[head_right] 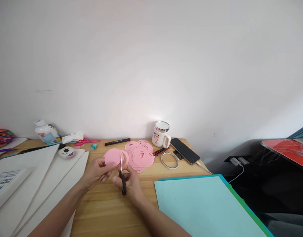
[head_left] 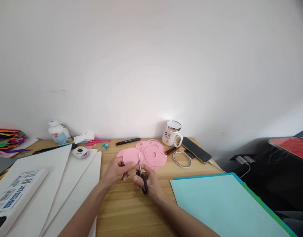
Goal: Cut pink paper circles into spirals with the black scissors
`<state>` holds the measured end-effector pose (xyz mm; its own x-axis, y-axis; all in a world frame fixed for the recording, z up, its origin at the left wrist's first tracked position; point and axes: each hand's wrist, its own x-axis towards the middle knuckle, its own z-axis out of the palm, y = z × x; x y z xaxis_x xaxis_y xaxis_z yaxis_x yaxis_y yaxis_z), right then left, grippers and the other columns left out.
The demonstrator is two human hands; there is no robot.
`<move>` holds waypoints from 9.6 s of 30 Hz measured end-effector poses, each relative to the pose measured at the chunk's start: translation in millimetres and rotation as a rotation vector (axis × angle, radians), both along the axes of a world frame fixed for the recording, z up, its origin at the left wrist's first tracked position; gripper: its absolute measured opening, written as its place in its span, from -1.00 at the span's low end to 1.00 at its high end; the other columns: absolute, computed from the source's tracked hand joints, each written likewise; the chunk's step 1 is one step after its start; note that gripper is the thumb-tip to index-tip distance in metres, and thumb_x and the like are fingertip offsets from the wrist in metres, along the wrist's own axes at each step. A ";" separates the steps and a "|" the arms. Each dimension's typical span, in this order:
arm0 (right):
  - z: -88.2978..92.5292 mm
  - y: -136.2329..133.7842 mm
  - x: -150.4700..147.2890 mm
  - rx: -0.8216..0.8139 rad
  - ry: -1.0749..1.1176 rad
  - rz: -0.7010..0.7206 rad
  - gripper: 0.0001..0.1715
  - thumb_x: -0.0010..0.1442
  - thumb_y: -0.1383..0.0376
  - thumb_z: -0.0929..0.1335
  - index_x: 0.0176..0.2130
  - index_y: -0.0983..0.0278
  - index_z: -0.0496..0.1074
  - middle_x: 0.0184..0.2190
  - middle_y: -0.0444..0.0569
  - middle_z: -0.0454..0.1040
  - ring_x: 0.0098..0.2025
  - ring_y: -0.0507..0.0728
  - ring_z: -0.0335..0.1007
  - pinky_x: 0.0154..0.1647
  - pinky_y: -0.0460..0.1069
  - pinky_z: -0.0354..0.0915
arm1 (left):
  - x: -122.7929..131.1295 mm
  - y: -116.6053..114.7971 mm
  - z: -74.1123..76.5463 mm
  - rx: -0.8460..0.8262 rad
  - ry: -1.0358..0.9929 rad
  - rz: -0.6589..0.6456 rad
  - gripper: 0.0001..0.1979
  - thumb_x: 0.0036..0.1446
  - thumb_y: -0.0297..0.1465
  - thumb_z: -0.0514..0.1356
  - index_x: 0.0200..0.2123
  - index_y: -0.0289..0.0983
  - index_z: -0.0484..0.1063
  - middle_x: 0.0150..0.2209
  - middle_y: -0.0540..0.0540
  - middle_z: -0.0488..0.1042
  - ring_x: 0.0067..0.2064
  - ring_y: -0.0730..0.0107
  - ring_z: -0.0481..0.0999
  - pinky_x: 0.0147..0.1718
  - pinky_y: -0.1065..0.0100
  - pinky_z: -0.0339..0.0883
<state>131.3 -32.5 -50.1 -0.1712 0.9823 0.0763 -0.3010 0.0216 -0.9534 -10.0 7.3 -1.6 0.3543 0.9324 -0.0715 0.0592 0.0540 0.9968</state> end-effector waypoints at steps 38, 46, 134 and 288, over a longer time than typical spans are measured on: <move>3.5 -0.9 1.8 -0.016 0.025 0.013 -0.50 -0.19 0.16 0.52 -0.34 0.25 0.25 -0.61 -0.26 0.29 -0.61 -0.06 0.04 -0.60 -0.15 -0.04 | 4.8 -4.1 5.8 -0.083 0.035 0.060 -0.72 -0.19 -0.28 0.32 -0.65 -0.31 0.31 -0.80 0.12 0.25 -0.76 0.64 0.11 -0.79 0.54 -0.11; -0.6 -0.1 1.1 -0.041 -0.013 0.006 -0.49 -0.18 0.09 0.51 -0.34 0.25 0.25 -0.68 -0.28 0.25 -0.67 -0.06 0.04 -0.64 -0.14 -0.01 | 3.5 -3.0 5.6 -0.059 0.028 0.059 -0.67 -0.17 -0.19 0.29 -0.65 -0.29 0.28 -0.80 0.11 0.25 -0.78 0.64 0.09 -0.78 0.52 -0.13; -1.0 -2.5 -2.1 -0.045 -0.034 0.021 -0.50 -0.14 0.02 0.47 -0.37 0.25 0.24 -0.74 -0.28 0.29 -0.71 -0.03 0.18 -0.69 -0.16 0.05 | -0.5 0.1 2.0 -0.054 -0.025 0.037 -0.67 -0.14 -0.22 0.30 -0.65 -0.31 0.29 -0.75 0.08 0.32 -0.77 0.65 0.16 -0.79 0.54 -0.10; -1.0 -0.3 -2.2 0.001 -0.024 0.003 -0.52 -0.12 0.00 0.46 -0.37 0.26 0.27 -0.70 -0.25 0.29 -0.72 -0.05 0.12 -0.71 -0.15 0.04 | 7.8 -4.4 2.5 0.002 -0.093 0.046 -0.65 -0.09 -0.17 0.27 -0.64 -0.31 0.31 -0.72 0.06 0.35 -0.77 0.61 0.22 -0.81 0.55 0.02</move>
